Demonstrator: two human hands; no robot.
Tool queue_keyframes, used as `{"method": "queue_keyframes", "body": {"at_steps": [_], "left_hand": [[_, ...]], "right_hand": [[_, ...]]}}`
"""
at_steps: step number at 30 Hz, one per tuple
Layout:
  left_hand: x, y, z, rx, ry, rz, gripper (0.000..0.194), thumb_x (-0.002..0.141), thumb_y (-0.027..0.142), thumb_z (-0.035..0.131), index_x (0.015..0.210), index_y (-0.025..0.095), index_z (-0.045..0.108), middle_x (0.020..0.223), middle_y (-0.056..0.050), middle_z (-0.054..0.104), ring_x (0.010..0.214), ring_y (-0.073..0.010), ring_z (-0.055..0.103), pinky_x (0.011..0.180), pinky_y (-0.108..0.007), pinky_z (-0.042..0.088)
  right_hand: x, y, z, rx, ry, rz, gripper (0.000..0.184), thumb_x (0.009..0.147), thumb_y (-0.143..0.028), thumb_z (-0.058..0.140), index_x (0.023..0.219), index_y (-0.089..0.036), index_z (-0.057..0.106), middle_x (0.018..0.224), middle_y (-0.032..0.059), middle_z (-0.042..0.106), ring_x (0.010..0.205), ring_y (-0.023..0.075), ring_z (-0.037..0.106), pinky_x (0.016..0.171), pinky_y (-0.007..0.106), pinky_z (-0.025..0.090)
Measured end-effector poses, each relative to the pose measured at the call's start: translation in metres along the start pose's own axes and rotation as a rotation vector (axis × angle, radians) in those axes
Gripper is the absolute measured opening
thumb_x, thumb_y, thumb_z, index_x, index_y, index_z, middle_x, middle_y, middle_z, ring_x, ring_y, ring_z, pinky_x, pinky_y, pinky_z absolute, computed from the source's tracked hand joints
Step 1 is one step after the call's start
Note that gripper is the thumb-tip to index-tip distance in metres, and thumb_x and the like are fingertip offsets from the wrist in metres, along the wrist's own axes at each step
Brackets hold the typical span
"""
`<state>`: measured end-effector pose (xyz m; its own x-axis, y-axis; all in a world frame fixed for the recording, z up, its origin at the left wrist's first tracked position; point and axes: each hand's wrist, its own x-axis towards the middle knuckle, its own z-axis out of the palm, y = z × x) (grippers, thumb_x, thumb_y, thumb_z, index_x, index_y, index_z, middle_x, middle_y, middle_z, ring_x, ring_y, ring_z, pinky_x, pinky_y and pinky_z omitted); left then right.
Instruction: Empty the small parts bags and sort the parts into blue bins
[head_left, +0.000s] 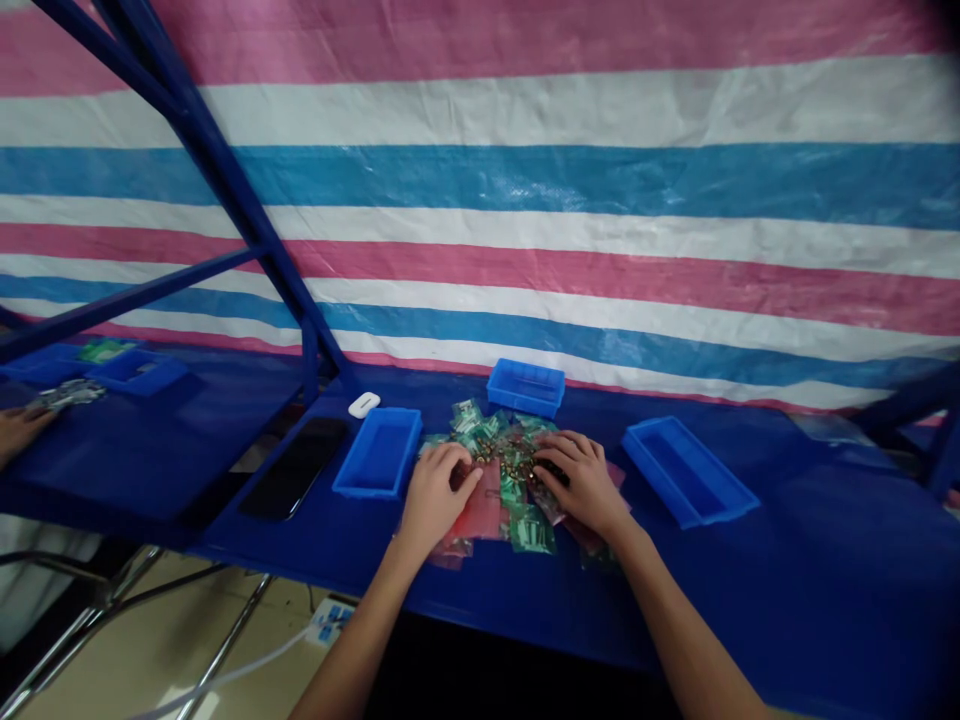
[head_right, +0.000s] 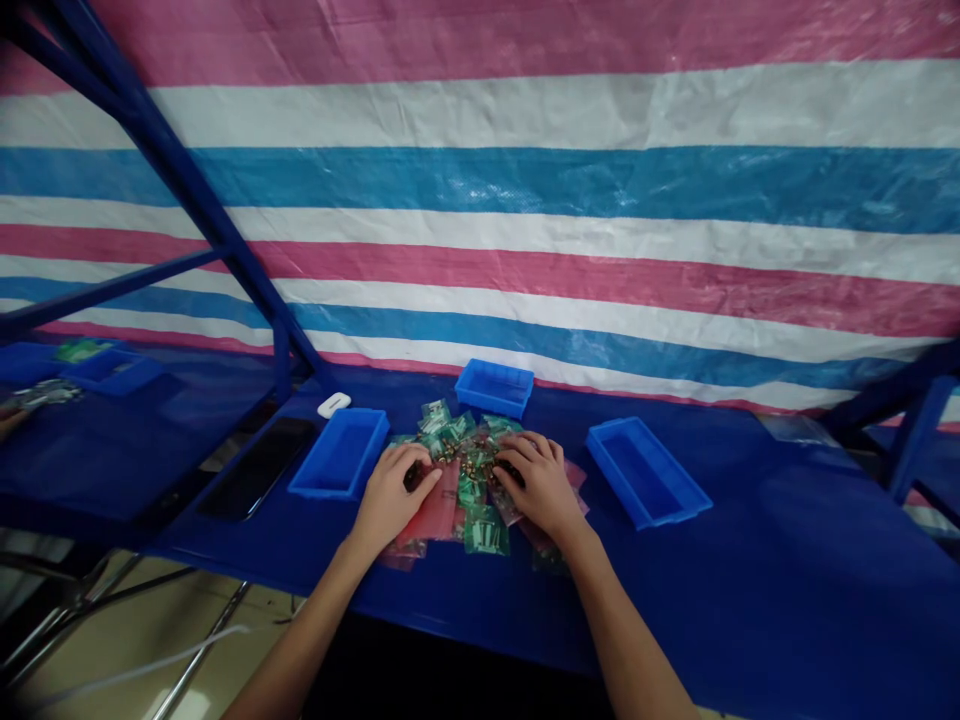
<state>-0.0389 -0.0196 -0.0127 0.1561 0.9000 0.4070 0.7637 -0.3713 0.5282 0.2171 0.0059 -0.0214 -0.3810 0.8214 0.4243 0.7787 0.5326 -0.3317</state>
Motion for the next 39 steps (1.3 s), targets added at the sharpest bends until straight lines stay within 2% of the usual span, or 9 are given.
{"method": "queue_keyframes", "body": {"at_steps": [4, 9, 13, 16, 22, 26, 30, 35, 39], "left_hand": [[-0.011, 0.002, -0.002, 0.025, -0.012, -0.048, 0.026, 0.092, 0.034, 0.052, 0.116, 0.026, 0.058, 0.124, -0.005, 0.060, 0.117, -0.0248, 0.051, 0.100, -0.043, 0.041], [-0.025, 0.004, -0.007, 0.124, -0.083, 0.018, 0.048, 0.091, 0.043, 0.051, 0.137, 0.030, 0.047, 0.149, -0.004, 0.039, 0.137, -0.0284, 0.035, 0.112, -0.048, 0.031], [-0.033, 0.005, -0.012, 0.207, -0.215, 0.088, 0.081, 0.077, 0.061, 0.063, 0.147, 0.031, 0.033, 0.158, -0.005, 0.019, 0.143, -0.0366, 0.019, 0.114, -0.055, 0.025], [-0.034, 0.003, -0.011, 0.232, -0.278, 0.103, 0.099, 0.067, 0.071, 0.065, 0.150, 0.033, 0.025, 0.160, -0.007, 0.011, 0.143, -0.0414, 0.012, 0.112, -0.061, 0.021], [-0.025, 0.001, -0.001, 0.231, -0.310, 0.102, 0.100, 0.068, 0.074, 0.061, 0.151, 0.034, 0.021, 0.160, -0.007, 0.012, 0.142, -0.0430, 0.013, 0.111, -0.063, 0.021], [-0.026, 0.000, 0.004, 0.215, -0.282, 0.114, 0.097, 0.070, 0.073, 0.061, 0.150, 0.034, 0.023, 0.159, -0.006, 0.017, 0.142, -0.0403, 0.017, 0.112, -0.060, 0.020], [-0.034, -0.001, 0.006, 0.210, -0.254, 0.109, 0.091, 0.074, 0.070, 0.060, 0.149, 0.033, 0.026, 0.157, -0.005, 0.024, 0.143, -0.0362, 0.017, 0.113, -0.056, 0.023], [-0.036, 0.000, 0.003, 0.180, -0.228, 0.112, 0.088, 0.076, 0.066, 0.061, 0.149, 0.032, 0.027, 0.156, -0.005, 0.027, 0.143, -0.0348, 0.017, 0.114, -0.054, 0.024], [-0.035, -0.003, 0.004, 0.171, -0.229, 0.102, 0.085, 0.083, 0.052, 0.059, 0.152, 0.023, 0.018, 0.157, -0.008, 0.024, 0.146, -0.0305, 0.013, 0.117, -0.050, 0.021]], "right_hand": [[0.001, -0.006, -0.006, 0.021, 0.025, -0.011, 0.021, 0.094, -0.036, 0.052, 0.105, -0.027, 0.067, 0.121, 0.0034, 0.065, 0.121, 0.0262, 0.047, 0.100, 0.046, 0.033], [0.002, -0.009, -0.019, 0.039, 0.028, 0.011, 0.025, 0.095, -0.035, 0.048, 0.111, -0.028, 0.066, 0.122, 0.0050, 0.064, 0.119, 0.0262, 0.050, 0.097, 0.045, 0.038], [0.000, 0.004, -0.030, 0.082, 0.105, 0.094, 0.028, 0.096, -0.037, 0.045, 0.112, -0.024, 0.065, 0.118, 0.0078, 0.064, 0.112, 0.0260, 0.055, 0.095, 0.043, 0.042], [-0.009, 0.017, -0.033, 0.137, 0.116, 0.153, 0.034, 0.099, -0.036, 0.036, 0.114, -0.023, 0.063, 0.119, 0.0078, 0.064, 0.113, 0.0242, 0.055, 0.097, 0.040, 0.042], [-0.027, 0.031, -0.017, 0.070, 0.023, 0.187, 0.042, 0.100, -0.038, 0.027, 0.126, -0.023, 0.057, 0.131, 0.0078, 0.057, 0.122, 0.0246, 0.050, 0.101, 0.045, 0.039], [-0.027, 0.033, -0.007, 0.028, -0.040, 0.158, 0.042, 0.097, -0.044, 0.036, 0.129, -0.022, 0.052, 0.130, 0.0102, 0.058, 0.122, 0.0261, 0.051, 0.100, 0.046, 0.040], [-0.025, 0.032, -0.007, -0.001, -0.028, 0.154, 0.045, 0.094, -0.047, 0.044, 0.130, -0.021, 0.051, 0.128, 0.0118, 0.059, 0.121, 0.0281, 0.052, 0.097, 0.047, 0.042], [-0.021, 0.012, -0.015, -0.072, 0.046, 0.081, 0.039, 0.092, -0.046, 0.049, 0.126, -0.027, 0.057, 0.129, 0.0096, 0.058, 0.120, 0.0291, 0.050, 0.097, 0.048, 0.038], [-0.013, -0.015, -0.008, -0.114, -0.047, -0.044, 0.037, 0.093, -0.040, 0.052, 0.127, -0.029, 0.057, 0.134, 0.0076, 0.056, 0.125, 0.0289, 0.047, 0.101, 0.050, 0.035]]}}
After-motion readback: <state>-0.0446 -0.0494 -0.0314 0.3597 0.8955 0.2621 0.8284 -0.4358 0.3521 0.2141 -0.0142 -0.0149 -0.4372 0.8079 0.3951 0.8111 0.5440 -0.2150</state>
